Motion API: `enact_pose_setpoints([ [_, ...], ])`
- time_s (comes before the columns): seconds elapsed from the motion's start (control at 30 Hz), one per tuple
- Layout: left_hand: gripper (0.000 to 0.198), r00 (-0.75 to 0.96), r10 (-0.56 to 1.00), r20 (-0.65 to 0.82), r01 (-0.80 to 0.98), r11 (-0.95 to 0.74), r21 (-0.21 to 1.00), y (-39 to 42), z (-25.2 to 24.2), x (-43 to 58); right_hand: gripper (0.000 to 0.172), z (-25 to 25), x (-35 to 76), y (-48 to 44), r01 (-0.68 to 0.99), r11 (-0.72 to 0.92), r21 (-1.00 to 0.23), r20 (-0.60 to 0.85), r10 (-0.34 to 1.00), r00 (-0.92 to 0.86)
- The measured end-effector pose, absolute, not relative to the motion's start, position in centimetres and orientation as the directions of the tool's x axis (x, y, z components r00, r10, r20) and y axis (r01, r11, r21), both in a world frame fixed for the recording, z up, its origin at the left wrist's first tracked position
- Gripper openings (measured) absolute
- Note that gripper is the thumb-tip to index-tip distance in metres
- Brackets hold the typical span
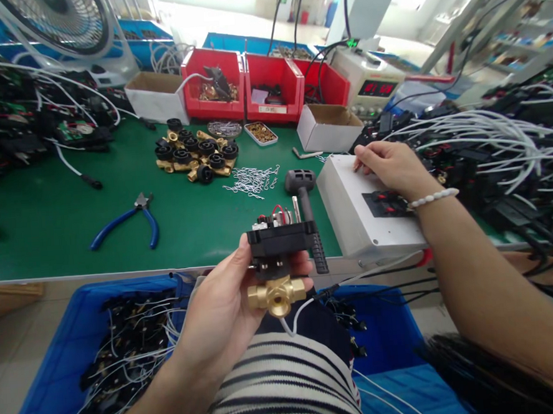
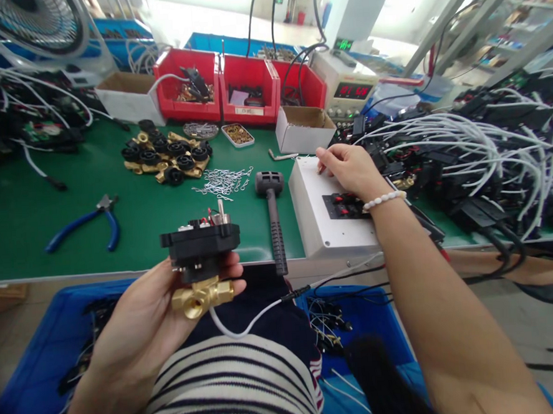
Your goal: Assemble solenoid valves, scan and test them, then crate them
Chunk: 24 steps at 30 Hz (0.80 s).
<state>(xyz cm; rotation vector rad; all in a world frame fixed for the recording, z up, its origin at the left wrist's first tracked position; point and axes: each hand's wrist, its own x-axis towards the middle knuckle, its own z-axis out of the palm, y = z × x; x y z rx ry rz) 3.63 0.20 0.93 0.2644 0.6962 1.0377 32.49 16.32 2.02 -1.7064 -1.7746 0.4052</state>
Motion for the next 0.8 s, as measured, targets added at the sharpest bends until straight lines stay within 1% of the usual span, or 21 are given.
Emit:
enact_pose_setpoints([
  [0.1,0.041,0.31,0.857,-0.412,-0.703,0.498,0.507,0.3,1.1,3.7,0.042,2.1,32.3,16.2,0.771,0.103,-0.629,0.226,0.973,0.053],
  [0.27,0.047,0.317,0.855,-0.411,-0.71,0.501,0.494,0.3,1.4,3.8,0.038,2.5,31.6,15.9,0.765,0.056,-0.642,0.2,0.975,0.097],
  [0.4,0.045,0.327,0.864,-0.382,-0.709,0.492,0.505,0.2,1.2,3.7,0.035,3.0,31.0,15.6,0.769,0.026,-0.639,0.185,0.975,0.121],
  [0.5,0.043,0.321,0.861,-0.395,-0.716,0.494,0.493,0.3,1.2,3.7,0.036,3.2,30.8,15.4,0.776,0.004,-0.63,0.174,0.975,0.136],
  [0.57,0.046,0.365,0.835,-0.411,-0.736,0.53,0.422,0.4,1.1,3.5,0.035,3.2,30.8,15.4,0.78,-0.003,-0.625,0.169,0.976,0.139],
  [0.6,0.046,0.421,0.813,-0.402,-0.75,0.561,0.351,0.5,1.0,3.5,0.035,3.2,30.7,15.4,0.781,-0.006,-0.624,0.168,0.976,0.141],
  [0.63,0.044,0.487,0.79,-0.372,-0.76,0.594,0.266,0.6,1.0,3.4,0.035,3.2,30.7,15.4,0.781,-0.008,-0.624,0.167,0.975,0.144],
  [0.7,0.033,0.592,0.761,-0.264,-0.765,0.634,0.112,0.6,0.7,3.2,0.035,3.1,30.7,15.5,0.777,-0.011,-0.629,0.172,0.973,0.153],
  [0.73,0.027,0.614,0.762,-0.206,-0.768,0.637,0.064,0.6,0.5,3.2,0.034,3.1,30.8,15.5,0.774,-0.01,-0.633,0.178,0.971,0.158],
  [0.8,0.019,0.609,0.781,-0.137,-0.787,0.617,0.022,0.5,0.2,3.1,0.031,3.0,30.9,15.7,0.767,-0.007,-0.642,0.188,0.968,0.166],
])
